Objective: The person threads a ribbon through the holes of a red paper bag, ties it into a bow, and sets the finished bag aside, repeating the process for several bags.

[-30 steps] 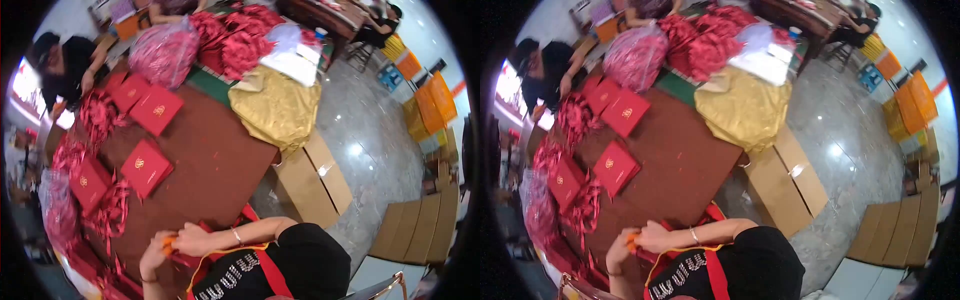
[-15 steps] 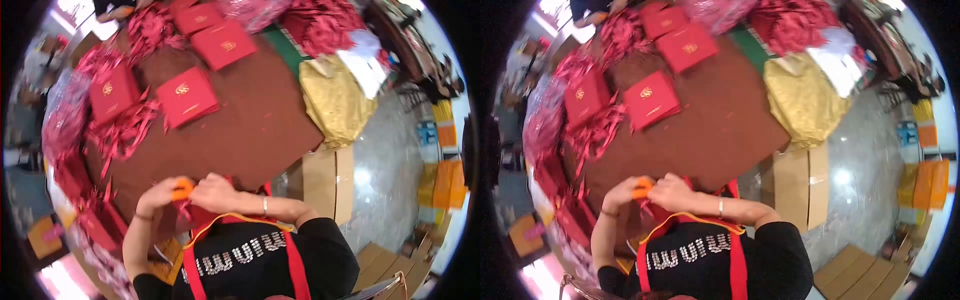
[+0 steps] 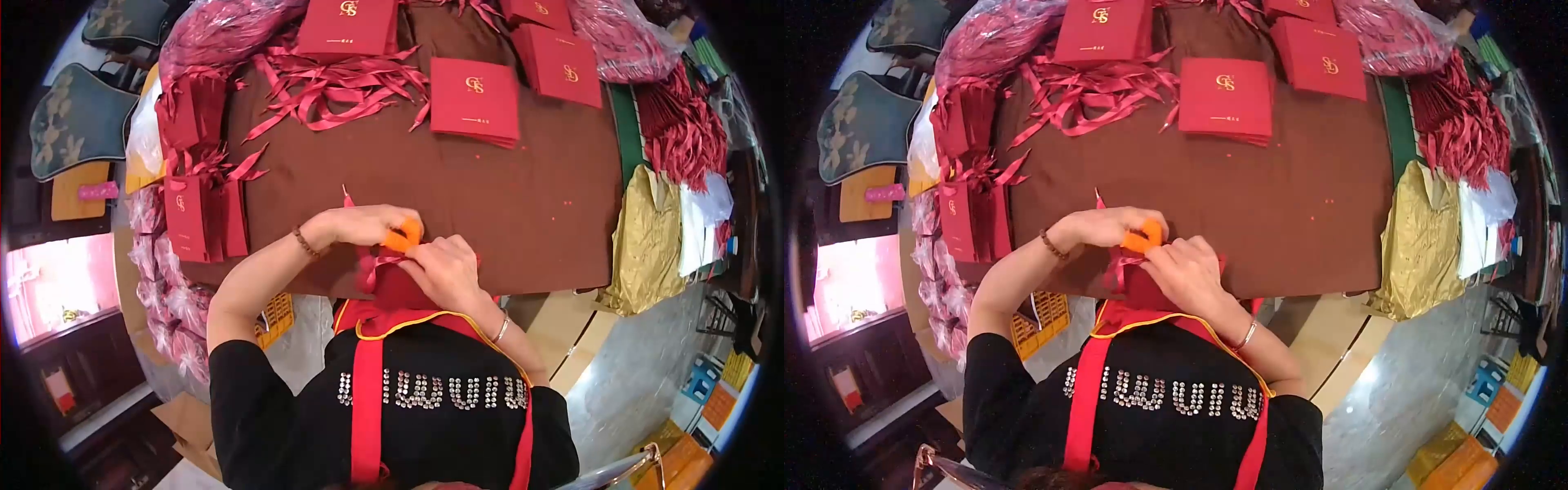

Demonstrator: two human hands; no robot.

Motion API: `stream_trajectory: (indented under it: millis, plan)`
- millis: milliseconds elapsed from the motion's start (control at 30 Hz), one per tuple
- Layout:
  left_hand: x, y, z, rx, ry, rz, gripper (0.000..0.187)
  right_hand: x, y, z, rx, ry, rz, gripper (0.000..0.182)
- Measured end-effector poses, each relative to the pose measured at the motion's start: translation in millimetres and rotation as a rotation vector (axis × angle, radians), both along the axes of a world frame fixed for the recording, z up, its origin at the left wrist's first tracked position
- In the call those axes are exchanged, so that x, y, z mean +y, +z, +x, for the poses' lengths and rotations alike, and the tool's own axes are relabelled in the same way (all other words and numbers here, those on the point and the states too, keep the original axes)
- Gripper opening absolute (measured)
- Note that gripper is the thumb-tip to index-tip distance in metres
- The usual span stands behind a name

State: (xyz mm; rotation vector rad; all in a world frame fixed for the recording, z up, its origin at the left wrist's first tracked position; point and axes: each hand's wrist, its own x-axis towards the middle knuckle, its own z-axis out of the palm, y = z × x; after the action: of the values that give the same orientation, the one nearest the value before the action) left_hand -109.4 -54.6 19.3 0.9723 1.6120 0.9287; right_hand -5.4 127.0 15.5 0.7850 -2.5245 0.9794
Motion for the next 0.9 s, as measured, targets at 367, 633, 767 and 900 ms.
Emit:
stream_trajectory:
  millis: [367, 633, 767, 900]
  plan:
    - [12.6, -10.6, 6.1, -0.271, 0.491, 0.056, 0.009, -4.8, 2.8, -7.7, -0.087, 0.148, -0.081, 0.014]
    - [-6.5, -5.7, -12.8, 0.223, 0.877, 0.025, 0.019, 4.3, -9.0, -19.7, -0.223, 0.121, 0.064, 0.026]
    - [-33.4, -6.8, -4.5, 0.733, 0.973, -0.121, 0.023, 18.0, -1.1, -20.9, -0.224, 0.094, 0.184, 0.043]
    - [-47.8, -5.4, 15.6, 0.827, 0.957, -0.322, 0.02, 46.5, 0.5, -10.9, -0.244, -0.092, 0.234, 0.049]
